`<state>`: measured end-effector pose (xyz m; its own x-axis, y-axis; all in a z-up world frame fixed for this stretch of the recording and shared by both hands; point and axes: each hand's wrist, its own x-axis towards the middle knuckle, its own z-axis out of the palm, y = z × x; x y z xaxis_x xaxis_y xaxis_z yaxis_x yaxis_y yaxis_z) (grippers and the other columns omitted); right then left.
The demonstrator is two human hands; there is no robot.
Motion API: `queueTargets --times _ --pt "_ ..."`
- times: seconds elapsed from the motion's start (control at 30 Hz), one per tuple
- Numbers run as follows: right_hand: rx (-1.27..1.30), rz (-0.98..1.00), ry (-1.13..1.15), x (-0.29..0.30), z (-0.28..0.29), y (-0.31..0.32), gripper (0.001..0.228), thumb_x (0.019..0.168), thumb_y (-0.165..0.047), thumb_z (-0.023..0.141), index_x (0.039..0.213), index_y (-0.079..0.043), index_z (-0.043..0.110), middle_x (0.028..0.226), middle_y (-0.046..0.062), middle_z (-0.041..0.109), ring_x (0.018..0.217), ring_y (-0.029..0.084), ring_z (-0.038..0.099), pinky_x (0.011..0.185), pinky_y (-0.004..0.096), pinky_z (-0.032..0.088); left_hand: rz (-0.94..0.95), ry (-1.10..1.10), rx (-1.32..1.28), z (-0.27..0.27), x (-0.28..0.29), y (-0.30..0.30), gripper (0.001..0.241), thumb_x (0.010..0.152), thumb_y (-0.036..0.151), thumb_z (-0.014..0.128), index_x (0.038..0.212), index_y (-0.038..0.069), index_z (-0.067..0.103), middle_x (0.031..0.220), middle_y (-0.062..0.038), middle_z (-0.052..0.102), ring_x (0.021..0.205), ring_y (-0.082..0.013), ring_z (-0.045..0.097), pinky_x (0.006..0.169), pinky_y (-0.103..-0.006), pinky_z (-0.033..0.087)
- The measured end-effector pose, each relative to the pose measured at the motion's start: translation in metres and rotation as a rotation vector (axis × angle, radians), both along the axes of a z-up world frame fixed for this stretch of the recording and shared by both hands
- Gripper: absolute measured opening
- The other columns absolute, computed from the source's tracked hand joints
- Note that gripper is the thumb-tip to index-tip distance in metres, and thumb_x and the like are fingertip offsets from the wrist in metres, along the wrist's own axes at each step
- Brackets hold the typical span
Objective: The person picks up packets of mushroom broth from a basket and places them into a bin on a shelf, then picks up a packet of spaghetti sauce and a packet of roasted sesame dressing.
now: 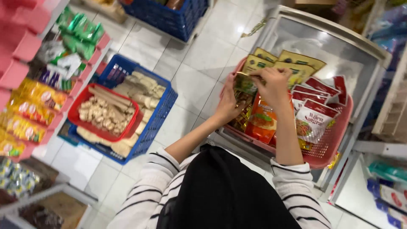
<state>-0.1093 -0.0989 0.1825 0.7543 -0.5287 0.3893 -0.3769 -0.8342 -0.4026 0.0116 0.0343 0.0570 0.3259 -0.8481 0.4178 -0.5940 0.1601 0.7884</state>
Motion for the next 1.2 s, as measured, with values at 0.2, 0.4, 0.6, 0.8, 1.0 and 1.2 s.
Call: queueTargets --times 0.2,0.4,0.6,0.8,1.0,1.2 --pt "0.201 0.285 -0.238 0.012 0.086 0.070 0.022 0.085 0.000 0.081 0.103 -0.007 0.071 0.099 0.007 0.076 0.083 0.020 0.069 0.099 0.040 0.051 -0.003 0.157 -0.044 0.042 0.057 0.073 0.101 0.085 0.029 0.085 0.157 0.001 0.022 0.164 -0.026 0.027 0.154 -0.0402 0.025 0.127 -0.0478 0.024" --pt "0.868 0.217 -0.232 0.090 0.029 0.143 0.035 0.086 -0.007 0.084 0.119 -0.008 0.072 0.105 0.017 0.078 0.096 0.029 0.074 0.090 0.043 0.055 -0.092 1.124 0.191 0.001 0.064 0.179 0.058 0.098 0.036 0.071 0.143 0.003 0.055 0.131 -0.008 0.067 0.121 -0.0225 0.061 0.104 -0.0395 0.051" --pt "0.393 0.714 -0.150 0.153 -0.028 0.256 0.072 0.099 -0.024 0.072 0.158 -0.006 0.036 0.166 0.027 0.035 0.155 0.034 0.034 0.125 0.052 0.031 0.300 1.682 -0.335 0.000 0.059 0.268 0.052 0.107 0.039 0.050 0.148 0.008 0.045 0.135 -0.010 0.063 0.121 -0.0252 0.063 0.100 -0.0419 0.054" --pt "0.240 0.929 0.286 0.205 -0.045 0.337 0.079 0.097 -0.034 0.064 0.162 -0.003 0.032 0.171 0.021 0.029 0.159 0.042 0.021 0.125 0.063 0.006 0.489 1.729 -0.594 0.004 0.068 0.359 0.054 0.109 0.040 0.042 0.155 0.013 0.037 0.144 -0.011 0.056 0.129 -0.0252 0.058 0.107 -0.0438 0.049" --pt "0.256 1.199 0.159 0.230 -0.030 0.443 0.080 0.098 -0.037 0.062 0.162 -0.004 0.027 0.169 0.017 0.025 0.160 0.041 0.017 0.128 0.063 0.005 0.606 1.743 -0.768 -0.002 0.067 0.457 0.062 0.109 0.049 0.040 0.153 0.006 0.040 0.142 -0.017 0.058 0.130 -0.0305 0.057 0.107 -0.0469 0.048" --pt "0.048 1.525 0.385 0.262 -0.035 0.572 0.078 0.095 -0.042 0.063 0.159 -0.006 0.034 0.166 0.014 0.032 0.157 0.035 0.022 0.125 0.062 0.007 0.800 1.613 -1.002 0.013 0.050 0.567 0.062 0.107 0.052 0.038 0.153 0.010 0.042 0.146 -0.015 0.055 0.133 -0.0309 0.056 0.110 -0.0482 0.047"
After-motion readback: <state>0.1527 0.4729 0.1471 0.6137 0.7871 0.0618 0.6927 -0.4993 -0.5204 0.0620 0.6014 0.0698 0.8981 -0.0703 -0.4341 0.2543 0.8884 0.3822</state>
